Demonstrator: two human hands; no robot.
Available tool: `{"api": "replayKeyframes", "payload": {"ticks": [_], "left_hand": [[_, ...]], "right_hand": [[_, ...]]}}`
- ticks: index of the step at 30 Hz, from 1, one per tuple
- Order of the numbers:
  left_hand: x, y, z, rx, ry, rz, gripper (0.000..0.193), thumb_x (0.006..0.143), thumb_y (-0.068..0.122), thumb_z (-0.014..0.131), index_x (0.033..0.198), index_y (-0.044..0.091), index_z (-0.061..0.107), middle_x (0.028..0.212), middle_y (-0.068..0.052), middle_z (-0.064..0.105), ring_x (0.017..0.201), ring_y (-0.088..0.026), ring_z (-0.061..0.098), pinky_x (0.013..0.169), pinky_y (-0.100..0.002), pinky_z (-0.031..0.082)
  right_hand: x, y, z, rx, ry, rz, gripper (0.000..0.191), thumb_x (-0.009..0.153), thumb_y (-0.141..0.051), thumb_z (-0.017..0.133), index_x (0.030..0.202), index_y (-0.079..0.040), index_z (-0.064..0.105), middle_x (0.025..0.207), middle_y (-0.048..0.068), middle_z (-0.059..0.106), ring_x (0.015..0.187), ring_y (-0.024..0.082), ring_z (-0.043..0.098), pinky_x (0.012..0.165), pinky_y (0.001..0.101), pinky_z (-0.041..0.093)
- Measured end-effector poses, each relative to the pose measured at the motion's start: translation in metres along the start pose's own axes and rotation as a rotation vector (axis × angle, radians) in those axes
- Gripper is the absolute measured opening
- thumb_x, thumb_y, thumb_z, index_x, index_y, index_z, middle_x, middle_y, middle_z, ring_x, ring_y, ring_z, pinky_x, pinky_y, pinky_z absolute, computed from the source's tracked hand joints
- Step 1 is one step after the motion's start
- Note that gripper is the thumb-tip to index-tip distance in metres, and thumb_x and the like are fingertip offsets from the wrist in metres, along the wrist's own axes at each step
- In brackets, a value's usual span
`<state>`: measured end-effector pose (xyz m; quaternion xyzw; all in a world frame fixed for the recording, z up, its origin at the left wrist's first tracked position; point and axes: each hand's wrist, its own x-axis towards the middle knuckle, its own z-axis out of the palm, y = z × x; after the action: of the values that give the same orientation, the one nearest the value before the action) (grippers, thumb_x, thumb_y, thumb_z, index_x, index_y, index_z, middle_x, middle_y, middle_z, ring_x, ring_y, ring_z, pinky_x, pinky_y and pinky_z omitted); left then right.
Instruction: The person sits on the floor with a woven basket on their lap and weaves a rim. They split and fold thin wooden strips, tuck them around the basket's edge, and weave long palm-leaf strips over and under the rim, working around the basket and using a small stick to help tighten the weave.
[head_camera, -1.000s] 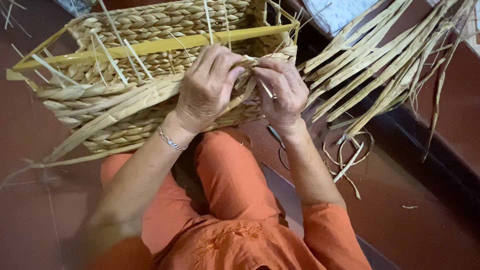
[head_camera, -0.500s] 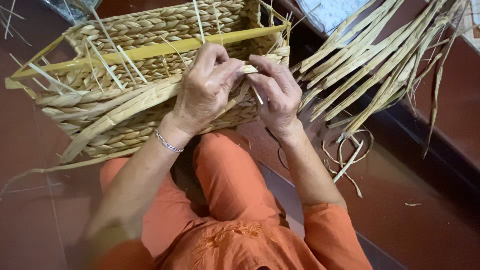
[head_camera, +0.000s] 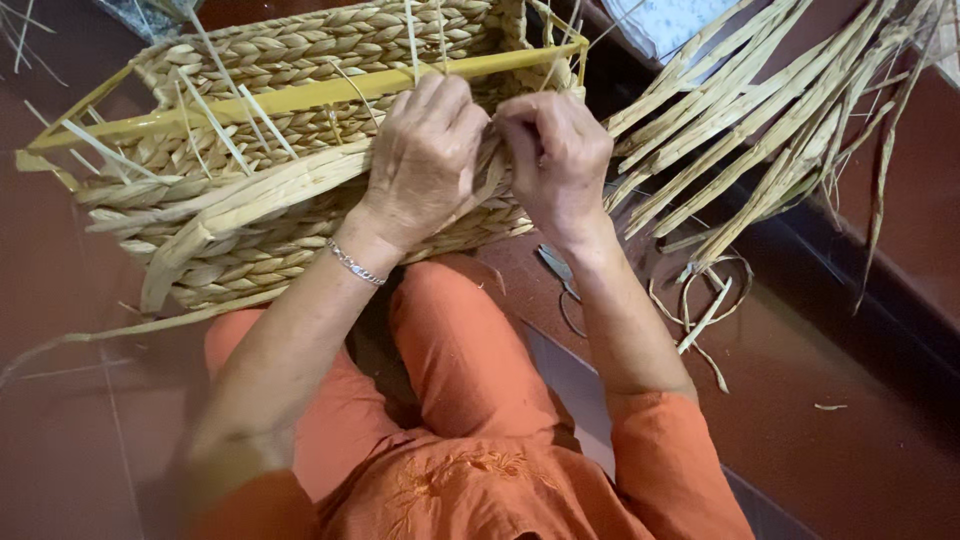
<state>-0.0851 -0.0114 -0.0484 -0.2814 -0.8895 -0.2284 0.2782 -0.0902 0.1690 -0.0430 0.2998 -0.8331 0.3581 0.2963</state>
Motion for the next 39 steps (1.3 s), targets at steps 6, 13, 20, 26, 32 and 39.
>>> {"api": "replayKeyframes", "payload": {"ticks": [6, 13, 20, 26, 32, 39], "left_hand": [[-0.028, 0.024, -0.032, 0.135, 0.212, 0.056, 0.036, 0.083, 0.021, 0.077, 0.11, -0.001, 0.068, 0.105, -0.011, 0.057, 0.098, -0.027, 0.054, 0.082, -0.042, 0.044], [-0.083, 0.033, -0.041, 0.212, -0.178, -0.137, 0.022, 0.093, 0.019, 0.075, 0.107, 0.004, 0.067, 0.099, -0.009, 0.061, 0.091, -0.024, 0.059, 0.076, -0.037, 0.048], [-0.086, 0.018, -0.081, 0.314, -0.13, -0.166, 0.01, 0.104, 0.013, 0.071, 0.11, 0.004, 0.074, 0.083, -0.005, 0.06, 0.076, -0.018, 0.057, 0.062, -0.029, 0.043], [-0.048, 0.009, -0.095, 0.533, 0.196, -0.098, 0.011, 0.099, 0.02, 0.083, 0.104, 0.014, 0.075, 0.1, -0.001, 0.062, 0.1, -0.021, 0.054, 0.092, -0.039, 0.038], [-0.055, 0.032, -0.08, 0.162, 0.084, 0.231, 0.027, 0.09, 0.008, 0.074, 0.117, 0.007, 0.072, 0.116, -0.008, 0.062, 0.11, -0.025, 0.059, 0.096, -0.043, 0.04], [-0.04, -0.001, -0.01, 0.143, -0.096, -0.186, 0.007, 0.099, -0.002, 0.07, 0.105, -0.005, 0.072, 0.084, -0.015, 0.067, 0.068, -0.023, 0.063, 0.055, -0.033, 0.051]], "right_hand": [[0.012, 0.0, 0.011, -0.019, 0.082, 0.017, 0.034, 0.092, -0.001, 0.081, 0.12, 0.002, 0.061, 0.097, 0.01, 0.072, 0.08, 0.021, 0.071, 0.068, 0.0316, 0.059], [0.013, 0.005, 0.014, -0.111, -0.02, -0.273, 0.022, 0.092, 0.002, 0.076, 0.111, -0.006, 0.067, 0.106, 0.015, 0.069, 0.099, 0.026, 0.072, 0.078, 0.0342, 0.064], [0.015, 0.018, -0.018, 0.127, -0.338, -0.217, 0.036, 0.092, 0.013, 0.068, 0.125, -0.001, 0.069, 0.123, 0.013, 0.071, 0.107, 0.028, 0.072, 0.087, 0.0362, 0.061], [0.011, 0.011, -0.009, -0.047, -0.258, -0.326, 0.039, 0.083, 0.003, 0.081, 0.121, 0.001, 0.068, 0.121, 0.016, 0.07, 0.096, 0.029, 0.065, 0.081, 0.0368, 0.056], [0.016, 0.005, -0.009, -0.025, -0.22, -0.25, 0.034, 0.087, 0.009, 0.079, 0.117, -0.002, 0.067, 0.114, 0.012, 0.072, 0.096, 0.027, 0.065, 0.082, 0.0367, 0.055], [0.025, 0.003, -0.008, 0.072, -0.22, -0.136, 0.029, 0.09, 0.011, 0.076, 0.114, -0.001, 0.066, 0.098, 0.011, 0.07, 0.093, 0.03, 0.065, 0.079, 0.0402, 0.052]]}}
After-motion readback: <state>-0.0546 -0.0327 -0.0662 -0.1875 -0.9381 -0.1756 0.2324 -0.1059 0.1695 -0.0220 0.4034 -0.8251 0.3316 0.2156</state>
